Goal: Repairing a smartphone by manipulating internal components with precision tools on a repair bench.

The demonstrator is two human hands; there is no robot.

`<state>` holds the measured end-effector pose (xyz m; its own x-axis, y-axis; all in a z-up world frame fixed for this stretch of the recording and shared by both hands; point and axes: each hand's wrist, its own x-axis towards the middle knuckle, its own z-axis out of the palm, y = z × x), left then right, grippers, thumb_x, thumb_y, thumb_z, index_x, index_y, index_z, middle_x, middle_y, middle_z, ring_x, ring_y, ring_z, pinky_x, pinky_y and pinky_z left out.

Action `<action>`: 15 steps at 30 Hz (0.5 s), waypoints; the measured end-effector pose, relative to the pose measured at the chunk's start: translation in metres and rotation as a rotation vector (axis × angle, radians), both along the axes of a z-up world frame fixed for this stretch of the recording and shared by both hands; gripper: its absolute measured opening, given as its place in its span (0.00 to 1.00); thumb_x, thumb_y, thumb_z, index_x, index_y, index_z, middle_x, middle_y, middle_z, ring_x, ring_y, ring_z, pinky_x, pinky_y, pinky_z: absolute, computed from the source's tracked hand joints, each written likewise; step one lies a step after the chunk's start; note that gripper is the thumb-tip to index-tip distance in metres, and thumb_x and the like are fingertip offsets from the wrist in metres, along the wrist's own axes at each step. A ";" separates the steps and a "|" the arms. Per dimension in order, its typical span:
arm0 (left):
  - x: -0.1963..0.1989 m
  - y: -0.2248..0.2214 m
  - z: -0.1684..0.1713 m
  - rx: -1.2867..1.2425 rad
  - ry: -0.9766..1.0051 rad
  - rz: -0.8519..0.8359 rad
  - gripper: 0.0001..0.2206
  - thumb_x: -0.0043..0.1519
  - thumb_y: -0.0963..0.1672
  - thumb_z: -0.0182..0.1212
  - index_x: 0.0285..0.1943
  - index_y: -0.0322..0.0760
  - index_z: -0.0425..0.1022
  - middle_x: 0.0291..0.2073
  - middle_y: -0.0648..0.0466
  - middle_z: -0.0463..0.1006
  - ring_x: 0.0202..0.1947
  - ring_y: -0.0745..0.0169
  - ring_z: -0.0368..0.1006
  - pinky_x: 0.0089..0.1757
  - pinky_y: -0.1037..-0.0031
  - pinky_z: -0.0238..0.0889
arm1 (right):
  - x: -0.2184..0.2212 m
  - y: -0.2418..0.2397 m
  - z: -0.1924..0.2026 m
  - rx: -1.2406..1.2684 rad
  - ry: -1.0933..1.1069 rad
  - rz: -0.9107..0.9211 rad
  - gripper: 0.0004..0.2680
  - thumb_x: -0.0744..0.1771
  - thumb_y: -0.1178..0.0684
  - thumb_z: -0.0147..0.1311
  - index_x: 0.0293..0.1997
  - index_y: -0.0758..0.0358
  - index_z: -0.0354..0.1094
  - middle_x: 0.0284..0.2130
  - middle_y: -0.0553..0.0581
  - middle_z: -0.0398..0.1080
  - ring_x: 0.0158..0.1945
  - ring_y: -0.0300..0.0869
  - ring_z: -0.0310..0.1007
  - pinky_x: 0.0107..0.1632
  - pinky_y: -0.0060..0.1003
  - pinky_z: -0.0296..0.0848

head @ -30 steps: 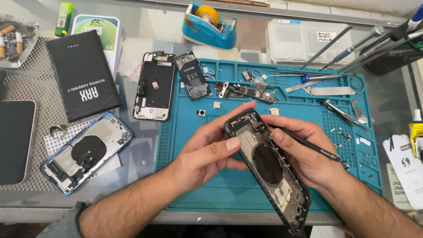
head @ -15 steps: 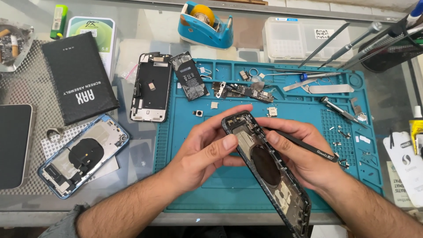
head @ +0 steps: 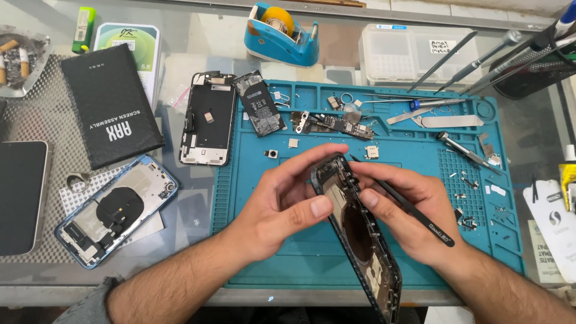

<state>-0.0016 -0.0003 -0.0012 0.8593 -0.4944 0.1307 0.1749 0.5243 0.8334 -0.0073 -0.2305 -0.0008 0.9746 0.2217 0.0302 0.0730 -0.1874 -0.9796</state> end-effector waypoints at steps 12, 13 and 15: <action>-0.006 -0.003 0.001 -0.032 -0.013 -0.025 0.36 0.55 0.43 0.73 0.73 0.31 0.61 0.55 0.47 0.71 0.44 0.57 0.78 0.44 0.71 0.78 | -0.009 0.000 -0.001 0.020 -0.023 -0.023 0.14 0.64 0.60 0.61 0.56 0.64 0.74 0.46 0.62 0.82 0.48 0.41 0.84 0.51 0.32 0.83; -0.006 -0.003 0.001 -0.032 -0.013 -0.025 0.36 0.55 0.43 0.73 0.73 0.31 0.61 0.55 0.47 0.71 0.44 0.57 0.78 0.44 0.71 0.78 | -0.009 -0.001 -0.001 0.020 -0.022 -0.023 0.14 0.64 0.60 0.61 0.56 0.64 0.74 0.46 0.62 0.82 0.48 0.41 0.84 0.51 0.32 0.83; -0.005 -0.003 0.001 -0.027 -0.024 -0.023 0.36 0.55 0.43 0.73 0.73 0.31 0.61 0.56 0.47 0.71 0.44 0.57 0.79 0.44 0.71 0.78 | -0.009 -0.001 -0.001 0.000 -0.038 -0.020 0.14 0.64 0.59 0.61 0.56 0.63 0.75 0.46 0.61 0.82 0.47 0.41 0.84 0.51 0.31 0.84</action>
<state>-0.0071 -0.0031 -0.0005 0.8440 -0.5104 0.1649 0.1674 0.5427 0.8231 -0.0161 -0.2315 -0.0021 0.9770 0.2023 0.0674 0.1066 -0.1895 -0.9761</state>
